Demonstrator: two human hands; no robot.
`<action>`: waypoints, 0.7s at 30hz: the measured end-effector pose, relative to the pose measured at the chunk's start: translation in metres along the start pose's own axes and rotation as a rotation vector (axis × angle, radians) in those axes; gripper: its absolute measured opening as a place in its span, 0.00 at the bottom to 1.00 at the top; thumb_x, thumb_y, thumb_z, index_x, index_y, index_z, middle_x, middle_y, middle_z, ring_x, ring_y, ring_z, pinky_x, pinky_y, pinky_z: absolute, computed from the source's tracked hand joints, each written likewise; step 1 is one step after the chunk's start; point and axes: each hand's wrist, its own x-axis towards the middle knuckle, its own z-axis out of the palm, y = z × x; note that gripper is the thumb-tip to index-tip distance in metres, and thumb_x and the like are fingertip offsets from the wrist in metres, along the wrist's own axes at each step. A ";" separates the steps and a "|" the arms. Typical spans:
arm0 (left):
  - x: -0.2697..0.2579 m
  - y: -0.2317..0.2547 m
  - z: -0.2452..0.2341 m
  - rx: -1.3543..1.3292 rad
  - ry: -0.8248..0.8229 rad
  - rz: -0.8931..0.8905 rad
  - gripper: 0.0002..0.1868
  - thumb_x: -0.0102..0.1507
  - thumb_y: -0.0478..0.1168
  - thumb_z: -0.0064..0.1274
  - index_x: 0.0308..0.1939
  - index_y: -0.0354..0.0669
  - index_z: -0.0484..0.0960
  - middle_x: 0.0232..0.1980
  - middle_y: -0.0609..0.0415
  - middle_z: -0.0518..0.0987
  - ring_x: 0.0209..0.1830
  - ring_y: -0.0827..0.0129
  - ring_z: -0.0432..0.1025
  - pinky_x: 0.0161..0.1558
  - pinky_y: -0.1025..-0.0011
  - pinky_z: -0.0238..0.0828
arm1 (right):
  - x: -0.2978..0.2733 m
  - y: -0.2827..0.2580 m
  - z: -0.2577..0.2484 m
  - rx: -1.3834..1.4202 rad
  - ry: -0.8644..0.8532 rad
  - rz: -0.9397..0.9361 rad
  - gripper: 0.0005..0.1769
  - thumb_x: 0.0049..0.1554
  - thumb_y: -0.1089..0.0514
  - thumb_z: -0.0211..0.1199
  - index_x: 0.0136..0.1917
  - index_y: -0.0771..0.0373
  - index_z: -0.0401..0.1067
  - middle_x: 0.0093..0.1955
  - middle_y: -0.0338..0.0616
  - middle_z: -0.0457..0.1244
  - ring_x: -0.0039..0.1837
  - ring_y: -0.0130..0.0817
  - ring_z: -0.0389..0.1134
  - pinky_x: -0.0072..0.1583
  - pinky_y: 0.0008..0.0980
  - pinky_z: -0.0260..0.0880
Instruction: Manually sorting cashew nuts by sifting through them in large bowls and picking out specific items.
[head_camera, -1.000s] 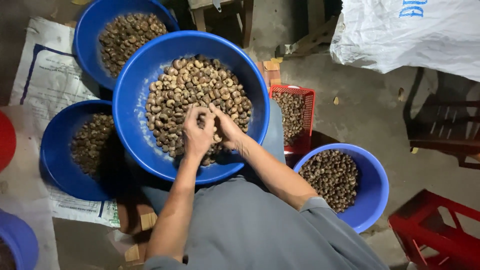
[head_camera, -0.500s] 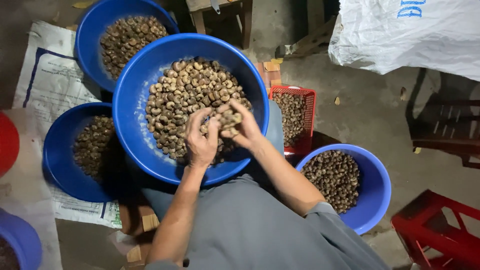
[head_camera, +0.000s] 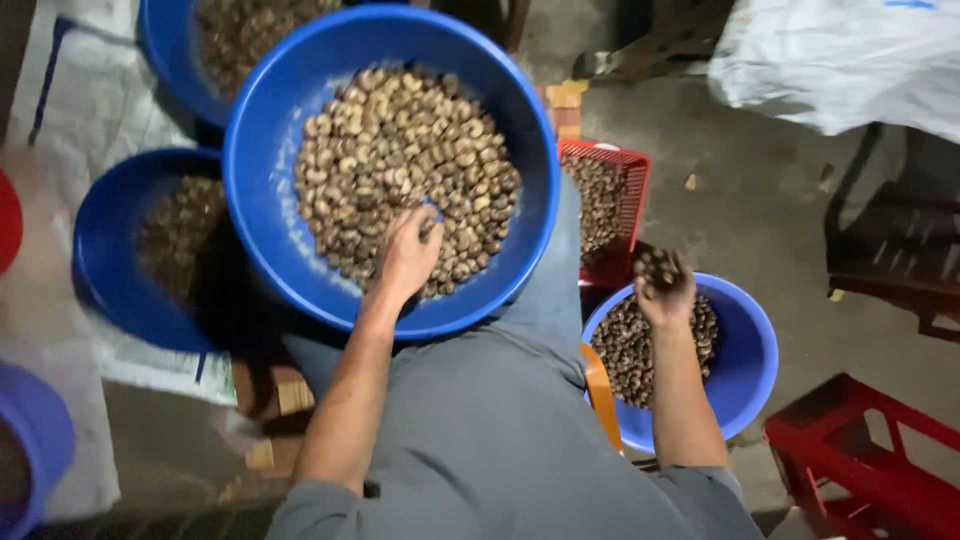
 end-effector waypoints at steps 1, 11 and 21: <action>-0.001 -0.006 0.002 0.033 0.024 0.061 0.10 0.67 0.37 0.55 0.51 0.39 0.82 0.46 0.40 0.82 0.47 0.40 0.77 0.51 0.47 0.73 | 0.009 0.006 -0.047 0.036 0.051 0.026 0.17 0.57 0.39 0.66 0.45 0.54 0.76 0.47 0.44 0.69 0.50 0.41 0.73 0.40 0.25 0.74; 0.005 -0.040 0.035 0.152 0.017 0.131 0.10 0.66 0.41 0.56 0.51 0.45 0.82 0.47 0.45 0.81 0.48 0.45 0.78 0.50 0.52 0.75 | -0.023 0.021 -0.149 -0.076 0.542 -0.037 0.32 0.67 0.36 0.54 0.75 0.55 0.58 0.70 0.49 0.58 0.69 0.49 0.65 0.66 0.53 0.74; 0.033 -0.069 0.092 0.273 -0.272 0.088 0.23 0.61 0.40 0.60 0.61 0.47 0.76 0.54 0.47 0.76 0.52 0.42 0.74 0.53 0.42 0.71 | 0.002 0.035 0.010 -1.225 0.234 -0.696 0.20 0.64 0.58 0.67 0.66 0.65 0.68 0.59 0.62 0.64 0.65 0.57 0.67 0.61 0.47 0.71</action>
